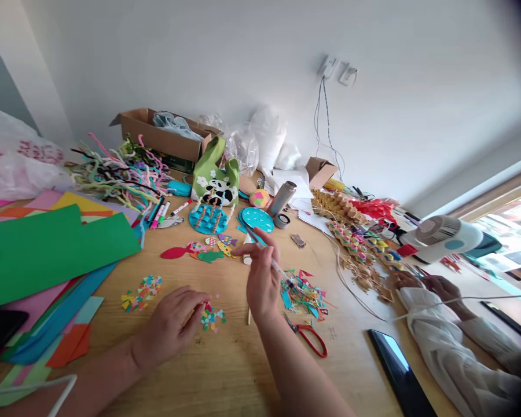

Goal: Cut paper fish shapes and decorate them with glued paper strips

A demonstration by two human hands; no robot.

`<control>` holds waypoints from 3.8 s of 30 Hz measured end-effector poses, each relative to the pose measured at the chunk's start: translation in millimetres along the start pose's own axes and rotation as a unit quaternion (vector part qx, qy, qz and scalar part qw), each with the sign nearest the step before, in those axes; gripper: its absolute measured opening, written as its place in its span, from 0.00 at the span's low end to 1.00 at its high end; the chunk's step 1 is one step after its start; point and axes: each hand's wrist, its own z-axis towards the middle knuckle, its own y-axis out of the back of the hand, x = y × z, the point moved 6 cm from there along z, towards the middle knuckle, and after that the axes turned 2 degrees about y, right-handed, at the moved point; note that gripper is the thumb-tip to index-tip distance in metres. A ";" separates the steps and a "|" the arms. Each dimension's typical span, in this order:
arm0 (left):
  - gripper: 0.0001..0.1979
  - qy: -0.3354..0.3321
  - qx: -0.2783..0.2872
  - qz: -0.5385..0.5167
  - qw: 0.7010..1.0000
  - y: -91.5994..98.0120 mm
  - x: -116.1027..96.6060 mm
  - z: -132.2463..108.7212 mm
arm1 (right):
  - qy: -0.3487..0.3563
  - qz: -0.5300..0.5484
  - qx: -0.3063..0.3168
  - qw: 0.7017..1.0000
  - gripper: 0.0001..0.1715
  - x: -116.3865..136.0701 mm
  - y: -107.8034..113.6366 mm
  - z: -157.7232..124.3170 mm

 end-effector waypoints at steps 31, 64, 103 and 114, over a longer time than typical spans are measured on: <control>0.12 0.015 -0.001 0.021 1.000 -1.7 8.1 -6.2 | 0.146 -0.425 0.319 0.834 0.12 -30.3 -0.8 -43.7; 0.08 -0.039 0.013 -0.006 0.999 -4.2 2.3 -6.8 | 0.214 -0.404 0.436 0.775 0.07 -53.8 -174.6 -4.8; 0.08 -0.014 0.004 -0.004 1.000 -1.1 3.2 -6.4 | -0.080 -0.566 0.225 0.790 0.16 -113.8 43.8 24.8; 0.05 -0.006 0.012 -0.017 1.000 -5.9 7.0 -8.3 | -0.072 -0.569 0.311 0.758 0.18 -150.1 47.4 89.6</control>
